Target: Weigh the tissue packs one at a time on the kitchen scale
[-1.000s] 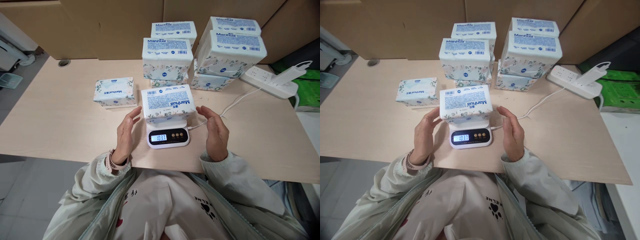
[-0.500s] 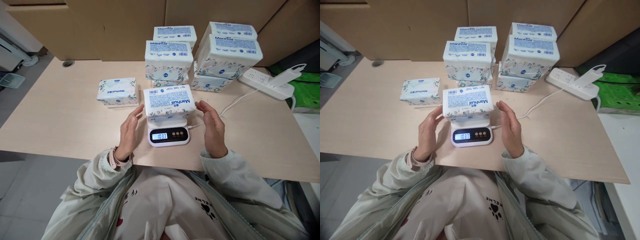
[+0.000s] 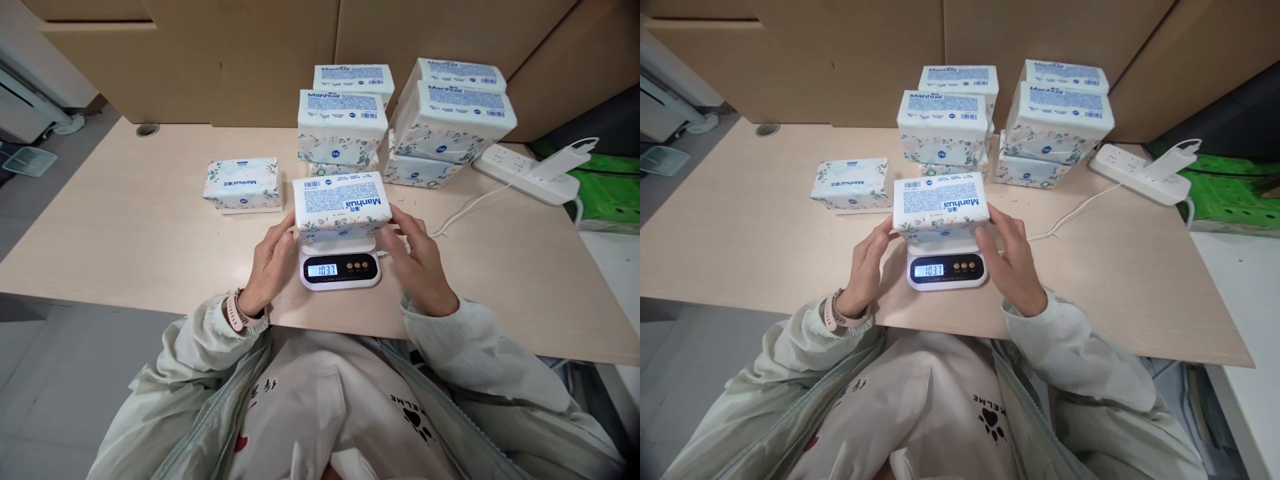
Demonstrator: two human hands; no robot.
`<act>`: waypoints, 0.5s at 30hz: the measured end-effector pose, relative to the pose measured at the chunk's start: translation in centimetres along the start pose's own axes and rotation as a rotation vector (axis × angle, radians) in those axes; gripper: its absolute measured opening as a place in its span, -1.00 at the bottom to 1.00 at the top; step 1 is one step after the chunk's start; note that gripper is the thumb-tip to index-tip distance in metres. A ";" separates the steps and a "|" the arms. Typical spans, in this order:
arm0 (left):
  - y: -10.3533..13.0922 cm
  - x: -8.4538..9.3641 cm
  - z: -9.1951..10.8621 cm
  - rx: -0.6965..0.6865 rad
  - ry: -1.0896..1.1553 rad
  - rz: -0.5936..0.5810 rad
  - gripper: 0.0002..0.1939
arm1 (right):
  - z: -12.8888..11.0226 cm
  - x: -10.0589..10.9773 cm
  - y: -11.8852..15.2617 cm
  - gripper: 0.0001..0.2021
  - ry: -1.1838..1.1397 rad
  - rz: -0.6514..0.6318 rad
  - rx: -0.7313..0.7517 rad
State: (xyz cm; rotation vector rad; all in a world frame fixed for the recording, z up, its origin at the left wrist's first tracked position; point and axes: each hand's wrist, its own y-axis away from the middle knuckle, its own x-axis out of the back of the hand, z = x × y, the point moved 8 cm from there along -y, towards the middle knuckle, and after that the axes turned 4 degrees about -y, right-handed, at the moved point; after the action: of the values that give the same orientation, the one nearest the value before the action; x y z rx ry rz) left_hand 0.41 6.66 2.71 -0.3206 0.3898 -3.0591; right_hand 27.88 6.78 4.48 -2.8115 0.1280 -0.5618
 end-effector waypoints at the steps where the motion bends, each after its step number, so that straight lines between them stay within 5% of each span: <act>1: 0.2 -0.2 0.3 -0.007 0.035 -0.016 -0.41 | -0.7 -0.3 0.1 -0.41 0.006 -0.034 0.020; 4: 1.8 1.1 1.2 -0.054 0.098 0.052 -0.48 | -3.6 -1.4 0.8 -0.40 0.012 -0.120 0.123; 8: 5.8 6.3 1.5 -0.092 0.014 0.342 -0.64 | -7.1 -4.6 2.5 -0.34 -0.036 -0.317 0.209; 11: 8.0 9.9 0.8 -0.056 -0.092 0.490 -0.66 | -7.4 -8.9 3.5 -0.29 -0.110 -0.539 0.177; 15: 8.3 12.4 -1.5 0.098 -0.141 0.489 -0.64 | -5.9 -14.6 3.9 -0.13 -0.184 -0.755 0.081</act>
State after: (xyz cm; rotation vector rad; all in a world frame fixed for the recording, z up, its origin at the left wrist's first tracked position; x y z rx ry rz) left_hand -11.92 -1.89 1.69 -0.3696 0.2613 -2.5502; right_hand 11.99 3.59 3.25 -2.7428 -0.9955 -0.4259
